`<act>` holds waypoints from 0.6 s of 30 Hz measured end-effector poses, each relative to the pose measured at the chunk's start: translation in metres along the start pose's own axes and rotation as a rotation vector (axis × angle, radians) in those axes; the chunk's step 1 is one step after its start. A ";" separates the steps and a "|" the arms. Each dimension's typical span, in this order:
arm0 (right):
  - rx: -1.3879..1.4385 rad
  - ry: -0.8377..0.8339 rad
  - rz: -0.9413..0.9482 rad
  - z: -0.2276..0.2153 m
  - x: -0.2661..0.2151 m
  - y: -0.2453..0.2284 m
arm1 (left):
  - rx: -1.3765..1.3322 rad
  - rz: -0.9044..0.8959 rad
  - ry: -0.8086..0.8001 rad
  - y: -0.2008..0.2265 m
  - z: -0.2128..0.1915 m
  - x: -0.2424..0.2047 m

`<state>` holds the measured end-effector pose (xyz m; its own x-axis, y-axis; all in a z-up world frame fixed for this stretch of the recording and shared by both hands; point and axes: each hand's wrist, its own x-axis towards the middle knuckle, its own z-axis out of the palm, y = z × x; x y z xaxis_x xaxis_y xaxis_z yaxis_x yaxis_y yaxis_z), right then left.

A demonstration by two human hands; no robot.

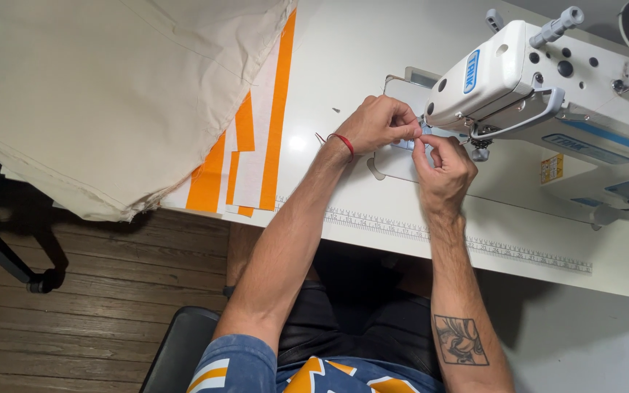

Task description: The person threads an orange spool of thread through the tension discs and guides of a sewing machine, then pulls the thread through the needle eye. They then attempt to thread the bobbin area, pulling the thread through the take-up lever and under the presser foot.

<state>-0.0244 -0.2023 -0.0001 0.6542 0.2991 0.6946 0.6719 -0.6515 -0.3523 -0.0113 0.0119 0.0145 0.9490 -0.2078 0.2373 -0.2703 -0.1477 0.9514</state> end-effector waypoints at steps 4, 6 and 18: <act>0.044 -0.009 0.032 -0.001 -0.001 0.000 | 0.019 0.020 -0.015 -0.002 0.000 0.001; 0.064 -0.011 0.054 -0.001 -0.003 0.001 | 0.036 0.014 -0.004 -0.004 0.001 0.002; 0.169 -0.020 0.106 -0.005 -0.002 -0.001 | -0.021 0.047 -0.017 0.008 -0.006 -0.006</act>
<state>-0.0281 -0.2063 0.0018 0.7300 0.2496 0.6363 0.6464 -0.5544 -0.5242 -0.0185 0.0179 0.0218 0.9322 -0.2307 0.2789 -0.3112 -0.1172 0.9431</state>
